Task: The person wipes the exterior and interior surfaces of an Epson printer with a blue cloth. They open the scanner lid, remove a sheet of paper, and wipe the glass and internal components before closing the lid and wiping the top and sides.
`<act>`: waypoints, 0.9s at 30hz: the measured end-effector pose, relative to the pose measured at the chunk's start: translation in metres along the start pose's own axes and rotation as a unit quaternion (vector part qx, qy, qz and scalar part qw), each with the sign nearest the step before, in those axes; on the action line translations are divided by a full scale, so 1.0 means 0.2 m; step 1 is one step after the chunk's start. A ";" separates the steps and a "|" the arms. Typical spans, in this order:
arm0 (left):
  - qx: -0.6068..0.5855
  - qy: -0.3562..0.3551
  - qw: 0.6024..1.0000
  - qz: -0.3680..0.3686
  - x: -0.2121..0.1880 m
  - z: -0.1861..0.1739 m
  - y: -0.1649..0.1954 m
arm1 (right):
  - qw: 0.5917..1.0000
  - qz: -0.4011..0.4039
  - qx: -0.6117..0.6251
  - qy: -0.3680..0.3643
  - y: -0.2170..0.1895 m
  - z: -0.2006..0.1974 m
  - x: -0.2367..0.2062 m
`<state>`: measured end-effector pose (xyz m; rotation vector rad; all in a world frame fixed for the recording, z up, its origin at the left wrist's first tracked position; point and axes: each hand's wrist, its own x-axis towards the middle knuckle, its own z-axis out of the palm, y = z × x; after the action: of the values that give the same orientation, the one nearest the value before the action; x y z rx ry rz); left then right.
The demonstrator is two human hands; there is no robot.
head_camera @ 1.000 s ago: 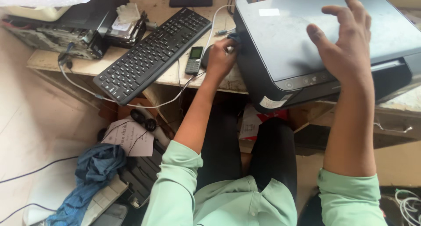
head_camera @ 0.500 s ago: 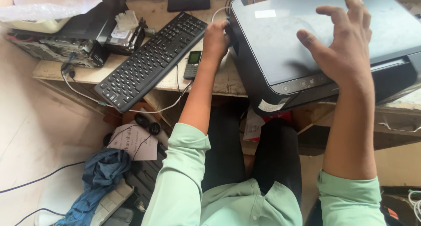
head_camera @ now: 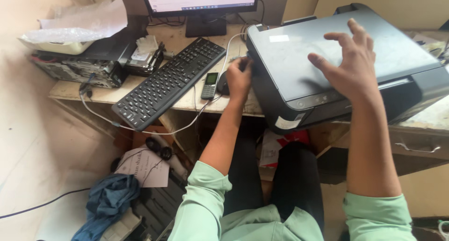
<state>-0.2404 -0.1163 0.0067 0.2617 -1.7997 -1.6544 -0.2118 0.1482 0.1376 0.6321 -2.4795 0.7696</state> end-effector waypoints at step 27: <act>0.312 -0.148 0.907 0.242 -0.11 -0.18 -0.02 | 1.000 -0.017 -0.013 0.007 0.04 0.03 -0.02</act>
<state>-0.2030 -0.1343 -0.0059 -0.1723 -2.3537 -0.7707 -0.2149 0.1517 0.1277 0.6546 -2.4566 0.7246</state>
